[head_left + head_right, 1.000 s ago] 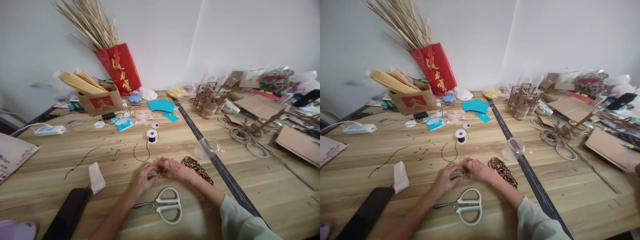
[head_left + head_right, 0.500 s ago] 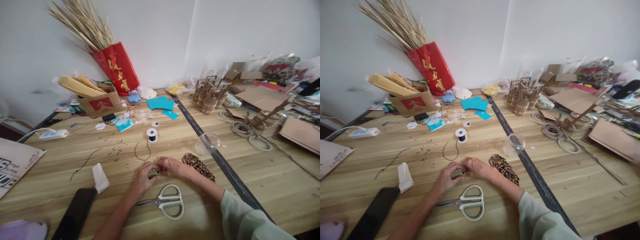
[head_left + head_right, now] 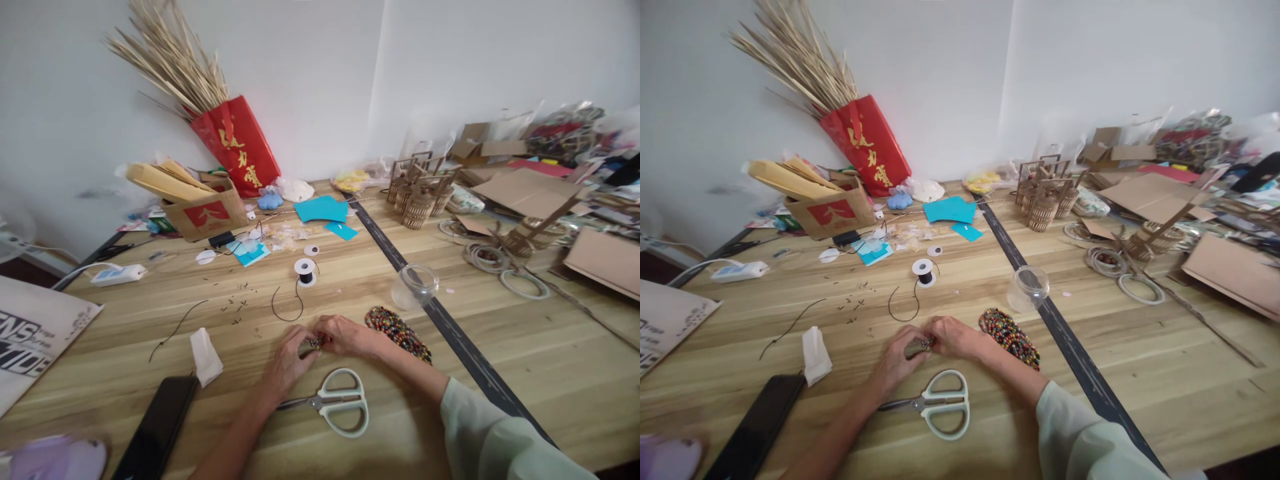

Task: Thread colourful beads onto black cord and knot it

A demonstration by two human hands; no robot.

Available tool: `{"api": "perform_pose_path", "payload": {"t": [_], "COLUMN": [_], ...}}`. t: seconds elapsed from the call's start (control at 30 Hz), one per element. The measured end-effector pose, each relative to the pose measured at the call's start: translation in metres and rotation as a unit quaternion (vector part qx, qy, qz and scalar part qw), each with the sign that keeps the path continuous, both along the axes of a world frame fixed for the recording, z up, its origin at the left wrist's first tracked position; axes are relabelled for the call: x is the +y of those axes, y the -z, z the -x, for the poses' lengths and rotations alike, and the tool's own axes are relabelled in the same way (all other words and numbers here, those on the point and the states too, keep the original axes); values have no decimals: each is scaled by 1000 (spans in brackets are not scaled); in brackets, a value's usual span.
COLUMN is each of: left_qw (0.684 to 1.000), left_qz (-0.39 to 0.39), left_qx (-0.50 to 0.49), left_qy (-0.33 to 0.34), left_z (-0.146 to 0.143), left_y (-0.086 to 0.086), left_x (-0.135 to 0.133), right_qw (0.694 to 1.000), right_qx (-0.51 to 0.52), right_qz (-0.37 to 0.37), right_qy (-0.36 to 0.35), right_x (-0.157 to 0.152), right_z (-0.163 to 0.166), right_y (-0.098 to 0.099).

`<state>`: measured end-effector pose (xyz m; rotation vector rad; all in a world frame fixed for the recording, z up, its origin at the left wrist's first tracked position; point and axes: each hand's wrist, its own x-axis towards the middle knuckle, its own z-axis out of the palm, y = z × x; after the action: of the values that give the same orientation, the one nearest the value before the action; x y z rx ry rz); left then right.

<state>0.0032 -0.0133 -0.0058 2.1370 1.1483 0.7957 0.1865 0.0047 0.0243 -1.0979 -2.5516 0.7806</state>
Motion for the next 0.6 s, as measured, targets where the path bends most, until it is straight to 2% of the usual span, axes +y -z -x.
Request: {"api": "perform_pose_path", "payload": {"t": [0.13,0.23,0.37,0.6], "left_qw": [1000,1000,999,993], "left_qz": [4,9,1,20], "left_qx": [-14,-19,1,81], "left_qy": [6,11,39,79], "left_z": [2,3,5,12], "left_y": [7,9,0,-13], "left_x": [2,4,5,9], "right_qw": [999,1000,998,990], "right_qx": [20,2,-56,-137], "right_qz": [11,3,5,25], "right_qy": [-29,-18,11,16], "right_x": [3,3,2,-2], "right_z": [-10,-20,-28,-20], "right_y": [-6,-17,-24,-17]}}
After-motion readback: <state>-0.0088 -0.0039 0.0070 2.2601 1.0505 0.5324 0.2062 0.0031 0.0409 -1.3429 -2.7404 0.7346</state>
